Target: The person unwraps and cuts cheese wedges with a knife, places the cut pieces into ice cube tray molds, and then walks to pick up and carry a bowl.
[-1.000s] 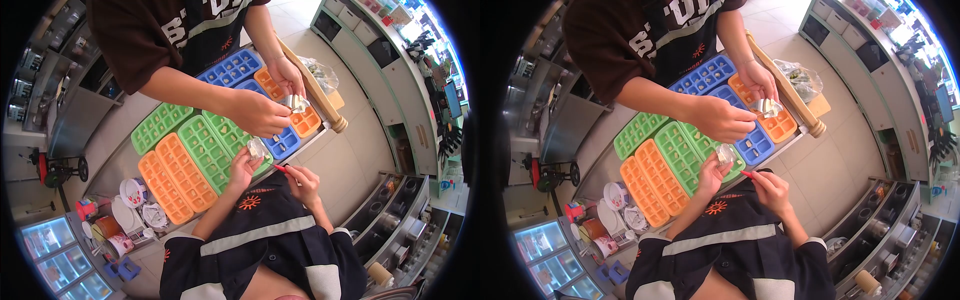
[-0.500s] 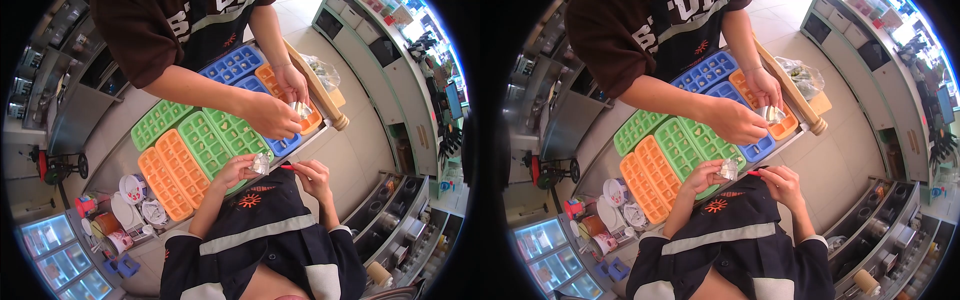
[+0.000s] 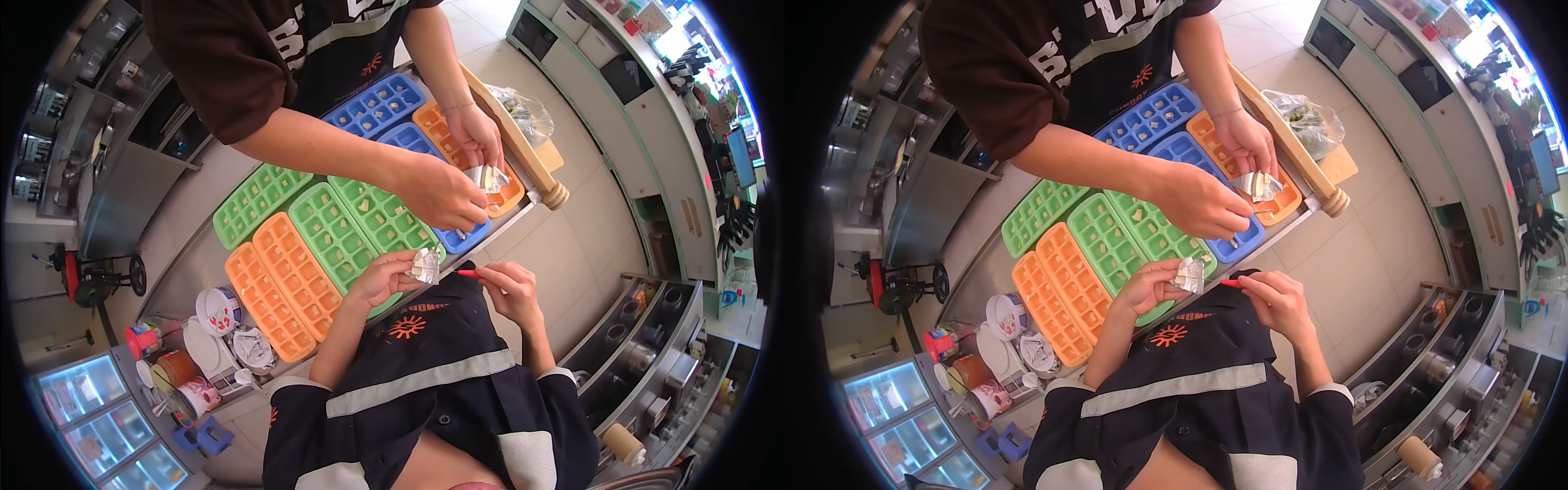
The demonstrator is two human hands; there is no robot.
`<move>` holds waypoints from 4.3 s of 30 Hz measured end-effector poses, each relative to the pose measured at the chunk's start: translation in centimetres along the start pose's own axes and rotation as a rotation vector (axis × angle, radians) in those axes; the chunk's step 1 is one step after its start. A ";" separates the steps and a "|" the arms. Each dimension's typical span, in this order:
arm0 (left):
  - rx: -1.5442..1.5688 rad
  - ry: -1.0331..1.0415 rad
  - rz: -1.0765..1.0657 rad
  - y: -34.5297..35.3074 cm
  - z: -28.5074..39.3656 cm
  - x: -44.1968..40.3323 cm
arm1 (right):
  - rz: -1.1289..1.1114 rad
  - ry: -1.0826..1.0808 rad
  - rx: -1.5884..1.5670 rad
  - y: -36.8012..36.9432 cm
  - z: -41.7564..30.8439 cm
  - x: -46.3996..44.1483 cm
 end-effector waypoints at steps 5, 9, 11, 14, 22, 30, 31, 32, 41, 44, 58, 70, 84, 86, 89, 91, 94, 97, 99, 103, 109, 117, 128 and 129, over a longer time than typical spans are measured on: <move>0.044 -0.015 -0.003 -0.1 -0.2 -0.2 | -0.019 -0.009 0.014 0.7 0.4 0.5; 0.151 0.007 -0.011 -0.4 -0.6 -0.8 | 0.010 -0.061 0.114 0.7 0.0 1.0; 0.191 0.019 -0.011 -0.5 -0.9 -1.2 | 0.027 -0.079 0.151 0.7 0.0 1.4; 0.255 0.079 -0.044 0.1 -0.8 -1.6 | 0.084 -0.198 0.329 0.6 -0.6 2.3; 0.189 0.175 -0.022 0.0 -0.6 -3.7 | 0.370 -0.032 0.317 0.4 1.2 4.5; 0.151 0.193 -0.018 0.8 -0.1 -6.0 | 0.377 -0.007 0.402 0.3 2.1 4.5; 0.150 0.190 -0.010 0.7 -0.1 -6.2 | 0.374 -0.022 0.450 0.4 2.1 4.5; 0.147 0.190 -0.012 0.7 -0.1 -6.4 | 0.377 -0.022 0.451 0.4 2.0 4.5; 0.110 0.151 0.040 0.4 -0.3 -8.4 | 0.468 0.187 0.336 0.5 4.6 4.5; 0.110 0.178 0.051 0.2 0.1 -8.9 | 0.488 0.176 0.353 0.7 5.1 4.2; 0.120 0.258 0.164 -1.5 1.3 -8.1 | 0.506 0.237 0.361 0.2 5.7 4.5; 0.097 0.334 0.194 0.0 2.8 -4.6 | 0.363 0.250 0.495 0.9 4.9 1.3; 0.188 0.364 0.205 -1.9 2.6 -2.0 | 0.417 0.541 0.286 -2.3 6.1 5.3; 0.198 0.362 0.195 -2.1 2.6 -1.6 | 0.438 0.503 0.351 -3.4 5.7 5.1; 0.244 0.390 0.240 -2.8 2.4 -0.2 | 0.483 0.470 0.350 -4.7 5.0 4.9; 0.321 0.409 0.262 -3.7 2.3 1.3 | 0.486 0.737 0.013 -4.1 7.0 6.1; 0.379 0.541 0.323 -6.0 2.7 4.5 | 0.361 0.783 -0.325 -1.2 7.9 5.8; 0.465 0.699 0.459 -9.1 2.6 9.2 | 0.163 0.835 -0.478 1.9 7.4 4.9; 0.456 0.874 0.648 -11.0 2.6 13.4 | 0.140 0.865 -0.672 3.4 7.0 4.4; -0.126 1.280 1.396 -13.3 3.4 25.4 | 0.081 0.798 -0.684 4.9 7.4 2.7; -0.581 0.985 2.212 -12.8 1.5 37.0 | 0.020 0.744 -0.837 5.7 6.6 -0.3; -1.490 0.289 2.003 -15.8 -4.3 32.0 | -0.014 0.805 -0.888 7.9 6.1 -1.2; -1.574 0.373 1.694 -18.5 5.6 32.1 | -0.130 0.820 -1.342 8.9 4.4 -2.3; -1.587 0.225 1.649 -19.6 5.9 31.8 | -0.158 0.850 -1.404 9.1 3.9 -2.1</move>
Point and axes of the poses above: each hand's wrist, its own x-axis away from the middle knuckle, its own y-axis out of the palm, z = x × y, the point moved 7 cm from there along -x, towards the middle knuckle, and after that the axes turned 3 degrees about -z, right-handed, at the moved point
